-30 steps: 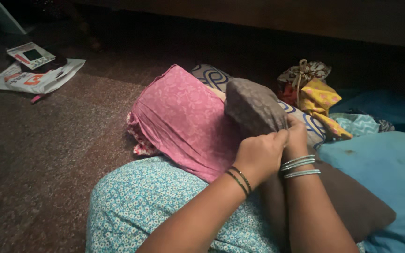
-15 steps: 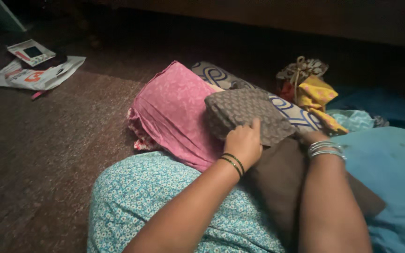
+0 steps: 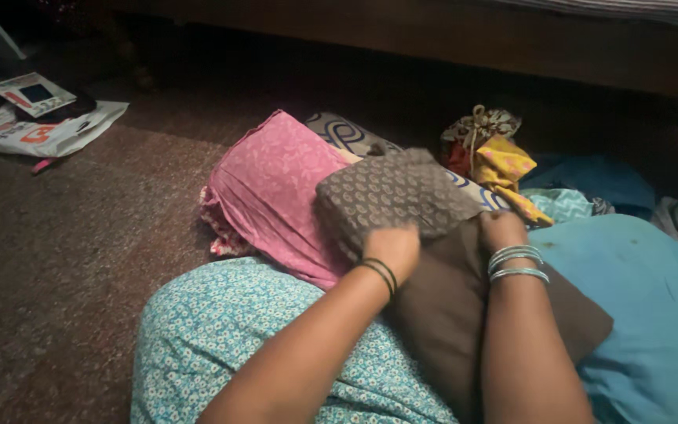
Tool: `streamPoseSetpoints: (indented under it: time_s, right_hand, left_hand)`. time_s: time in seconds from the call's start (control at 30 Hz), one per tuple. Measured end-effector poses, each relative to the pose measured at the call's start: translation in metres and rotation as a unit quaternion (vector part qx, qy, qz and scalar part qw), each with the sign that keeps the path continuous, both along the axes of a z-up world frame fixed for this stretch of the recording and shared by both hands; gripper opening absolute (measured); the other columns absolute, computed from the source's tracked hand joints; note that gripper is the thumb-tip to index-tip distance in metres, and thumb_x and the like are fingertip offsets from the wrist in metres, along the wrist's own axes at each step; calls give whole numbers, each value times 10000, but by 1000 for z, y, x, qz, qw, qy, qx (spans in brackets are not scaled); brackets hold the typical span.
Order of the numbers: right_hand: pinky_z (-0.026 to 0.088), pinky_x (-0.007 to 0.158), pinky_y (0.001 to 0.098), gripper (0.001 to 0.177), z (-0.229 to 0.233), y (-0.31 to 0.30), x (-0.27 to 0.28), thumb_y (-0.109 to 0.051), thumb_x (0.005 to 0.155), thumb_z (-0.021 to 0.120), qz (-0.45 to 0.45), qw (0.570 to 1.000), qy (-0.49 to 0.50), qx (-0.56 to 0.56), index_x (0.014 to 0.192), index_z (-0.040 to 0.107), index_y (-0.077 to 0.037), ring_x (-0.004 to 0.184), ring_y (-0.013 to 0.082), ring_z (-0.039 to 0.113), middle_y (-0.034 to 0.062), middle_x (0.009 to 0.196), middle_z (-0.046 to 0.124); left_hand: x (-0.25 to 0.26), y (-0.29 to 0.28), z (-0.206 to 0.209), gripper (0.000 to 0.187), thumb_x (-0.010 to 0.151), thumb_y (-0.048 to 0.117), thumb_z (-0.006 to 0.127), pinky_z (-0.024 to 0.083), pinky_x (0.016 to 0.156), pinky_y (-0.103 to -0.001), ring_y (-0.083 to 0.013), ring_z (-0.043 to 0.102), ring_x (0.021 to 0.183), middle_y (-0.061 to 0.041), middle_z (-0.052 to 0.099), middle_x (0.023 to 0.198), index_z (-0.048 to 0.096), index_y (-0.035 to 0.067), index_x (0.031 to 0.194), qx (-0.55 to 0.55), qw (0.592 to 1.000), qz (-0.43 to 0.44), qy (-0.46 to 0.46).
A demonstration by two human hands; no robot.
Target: The person sits on the floor and stuffs a cylindrical pillow with fabric pieces, then covers it with a patterned cloth. They adjust the fabric to fit snugly around the pillow and smooth the surface.
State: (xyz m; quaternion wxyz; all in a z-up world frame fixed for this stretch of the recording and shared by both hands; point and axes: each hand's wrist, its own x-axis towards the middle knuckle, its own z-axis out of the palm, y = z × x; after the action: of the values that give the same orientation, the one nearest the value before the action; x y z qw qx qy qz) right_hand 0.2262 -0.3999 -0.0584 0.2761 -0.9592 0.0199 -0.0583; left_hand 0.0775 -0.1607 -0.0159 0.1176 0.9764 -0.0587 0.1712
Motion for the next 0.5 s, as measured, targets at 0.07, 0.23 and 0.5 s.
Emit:
streamPoseSetpoints:
  time_s: [0.07,0.23,0.5]
  right_hand:
    - [520,942,503,431,17,3,-13,-407,1000,609,-15,997,-60,54,1085,767,-15,1052,442,680,282,1086,715]
    - [518,791,530,369,85,35,-70,-363,1035,626,-46,985,-139,91,1032,737,-11,891,448,676,266,934,698]
    - [498,782,528,233,155,101,-164,-239,1001,650,103,956,-273,9,896,708,-39,870,429,656,205,880,698]
  left_hand:
    - [-29,-15,10,156,978,163,527,563,645,-523,-358,741,726,-179,737,806,653,72,970,-56,996,-71,11]
    - [-108,-28,46,175,1007,227,576,530,639,-566,-421,701,733,-197,706,779,585,53,1015,-138,972,-179,61]
    - [-72,5,99,511,887,336,655,568,815,-523,-411,664,1035,-188,583,1232,488,69,1290,-320,935,-21,-151]
